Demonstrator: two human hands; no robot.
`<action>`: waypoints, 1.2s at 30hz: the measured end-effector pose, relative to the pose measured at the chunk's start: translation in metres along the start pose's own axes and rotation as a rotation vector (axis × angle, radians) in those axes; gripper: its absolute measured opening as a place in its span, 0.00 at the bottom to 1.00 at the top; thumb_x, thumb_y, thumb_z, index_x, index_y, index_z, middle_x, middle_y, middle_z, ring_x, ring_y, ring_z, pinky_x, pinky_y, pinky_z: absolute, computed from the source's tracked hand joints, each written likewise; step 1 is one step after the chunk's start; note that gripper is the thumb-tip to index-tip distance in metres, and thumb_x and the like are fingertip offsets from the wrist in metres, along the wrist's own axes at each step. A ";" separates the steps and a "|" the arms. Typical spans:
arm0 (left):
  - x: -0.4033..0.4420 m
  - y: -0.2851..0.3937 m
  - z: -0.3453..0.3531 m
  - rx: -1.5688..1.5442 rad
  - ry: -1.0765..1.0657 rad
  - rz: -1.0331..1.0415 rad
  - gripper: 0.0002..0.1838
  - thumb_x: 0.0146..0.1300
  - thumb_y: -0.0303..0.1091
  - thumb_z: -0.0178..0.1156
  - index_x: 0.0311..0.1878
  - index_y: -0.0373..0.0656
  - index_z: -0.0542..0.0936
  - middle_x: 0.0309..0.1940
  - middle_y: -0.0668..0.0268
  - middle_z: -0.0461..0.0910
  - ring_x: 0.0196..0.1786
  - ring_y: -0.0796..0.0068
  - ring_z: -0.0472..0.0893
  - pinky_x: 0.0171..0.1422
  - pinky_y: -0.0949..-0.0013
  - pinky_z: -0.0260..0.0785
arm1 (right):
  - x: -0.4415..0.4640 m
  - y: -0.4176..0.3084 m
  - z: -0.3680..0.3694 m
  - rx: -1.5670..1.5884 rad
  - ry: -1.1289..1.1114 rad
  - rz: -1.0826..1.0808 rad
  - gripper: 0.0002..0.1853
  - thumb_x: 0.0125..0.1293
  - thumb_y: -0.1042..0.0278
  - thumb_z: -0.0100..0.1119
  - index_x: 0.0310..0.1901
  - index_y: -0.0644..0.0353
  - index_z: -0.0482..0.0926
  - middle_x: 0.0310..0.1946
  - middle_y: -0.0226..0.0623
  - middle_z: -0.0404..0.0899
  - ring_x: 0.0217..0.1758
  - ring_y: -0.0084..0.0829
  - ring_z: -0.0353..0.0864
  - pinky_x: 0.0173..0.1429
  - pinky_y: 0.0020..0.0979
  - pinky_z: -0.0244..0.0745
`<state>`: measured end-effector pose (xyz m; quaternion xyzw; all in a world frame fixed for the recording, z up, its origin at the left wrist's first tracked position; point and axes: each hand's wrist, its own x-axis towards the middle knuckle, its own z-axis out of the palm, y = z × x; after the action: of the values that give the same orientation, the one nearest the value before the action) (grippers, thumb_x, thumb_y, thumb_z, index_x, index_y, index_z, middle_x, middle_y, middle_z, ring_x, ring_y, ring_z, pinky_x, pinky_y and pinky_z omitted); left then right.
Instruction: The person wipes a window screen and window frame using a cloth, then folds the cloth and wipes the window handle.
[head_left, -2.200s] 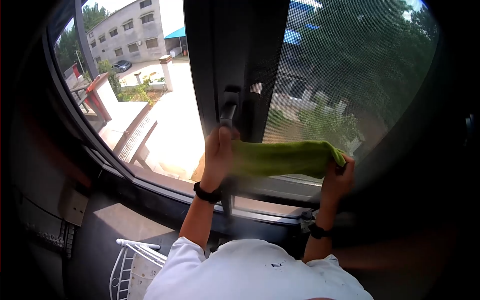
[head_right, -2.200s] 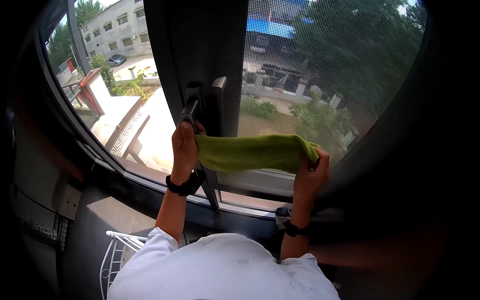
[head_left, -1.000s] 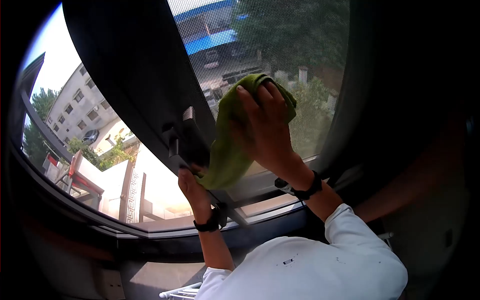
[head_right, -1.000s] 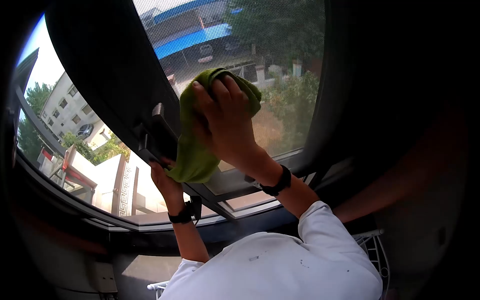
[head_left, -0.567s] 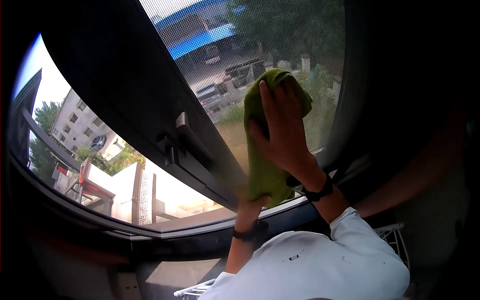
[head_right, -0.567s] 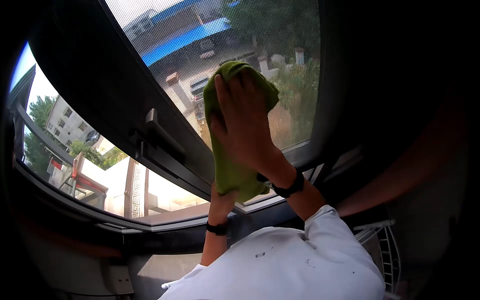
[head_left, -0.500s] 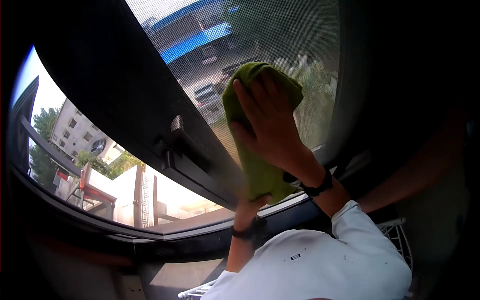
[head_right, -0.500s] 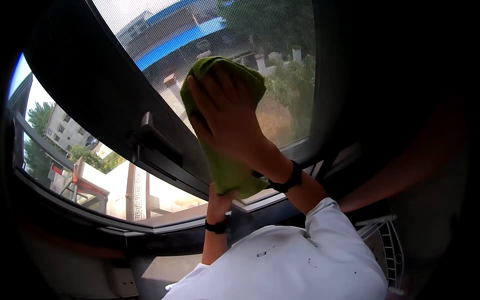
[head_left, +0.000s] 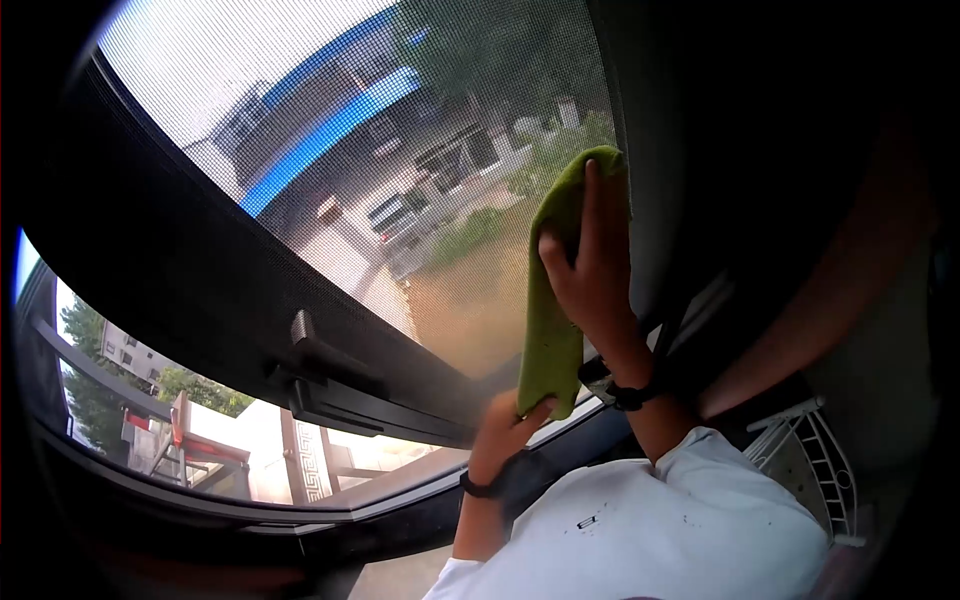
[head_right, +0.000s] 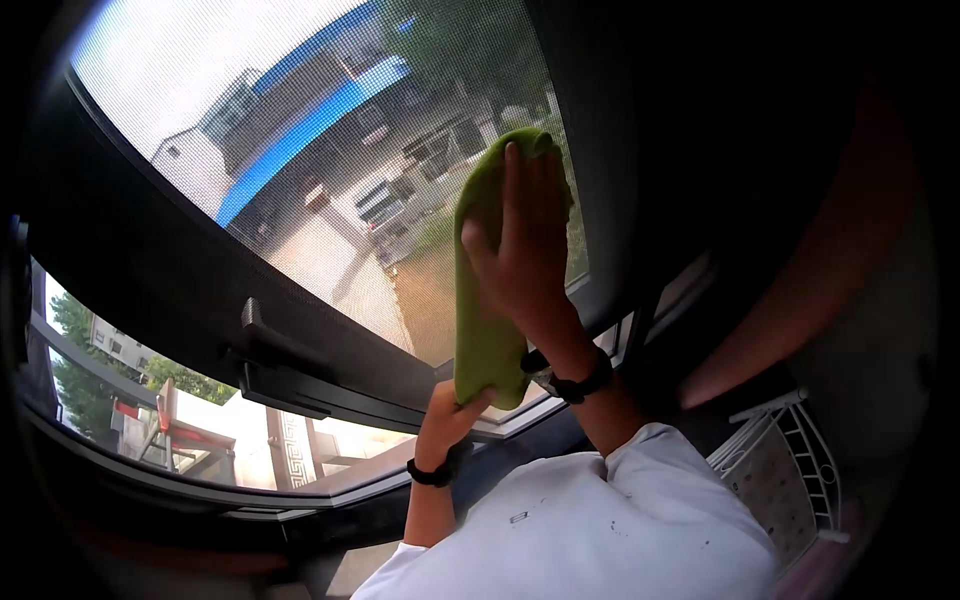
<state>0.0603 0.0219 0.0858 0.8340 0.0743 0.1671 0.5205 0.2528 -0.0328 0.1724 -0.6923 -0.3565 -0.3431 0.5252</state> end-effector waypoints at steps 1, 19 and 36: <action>-0.002 -0.001 0.002 -0.023 0.021 -0.051 0.10 0.62 0.32 0.59 0.37 0.33 0.75 0.22 0.62 0.75 0.25 0.77 0.72 0.32 0.71 0.66 | 0.000 -0.001 0.000 0.049 0.028 0.038 0.38 0.56 0.62 0.54 0.67 0.63 0.53 0.64 0.64 0.52 0.68 0.62 0.51 0.67 0.56 0.53; 0.051 0.044 0.013 -0.041 0.336 0.004 0.11 0.64 0.33 0.56 0.47 0.39 0.74 0.25 0.60 0.76 0.29 0.77 0.74 0.35 0.72 0.67 | 0.072 0.009 -0.028 0.207 0.069 0.170 0.34 0.64 0.58 0.50 0.68 0.61 0.52 0.64 0.60 0.57 0.67 0.54 0.59 0.68 0.43 0.56; -0.051 -0.058 0.001 -0.028 0.330 -0.152 0.14 0.63 0.37 0.54 0.44 0.35 0.74 0.31 0.62 0.79 0.33 0.74 0.75 0.40 0.68 0.68 | -0.059 -0.108 0.056 0.159 -0.434 -0.839 0.29 0.54 0.63 0.53 0.61 0.49 0.69 0.59 0.39 0.67 0.68 0.44 0.59 0.66 0.57 0.48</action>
<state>0.0164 0.0317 0.0230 0.7800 0.2190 0.2630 0.5239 0.1361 0.0344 0.1620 -0.5021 -0.7316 -0.3448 0.3063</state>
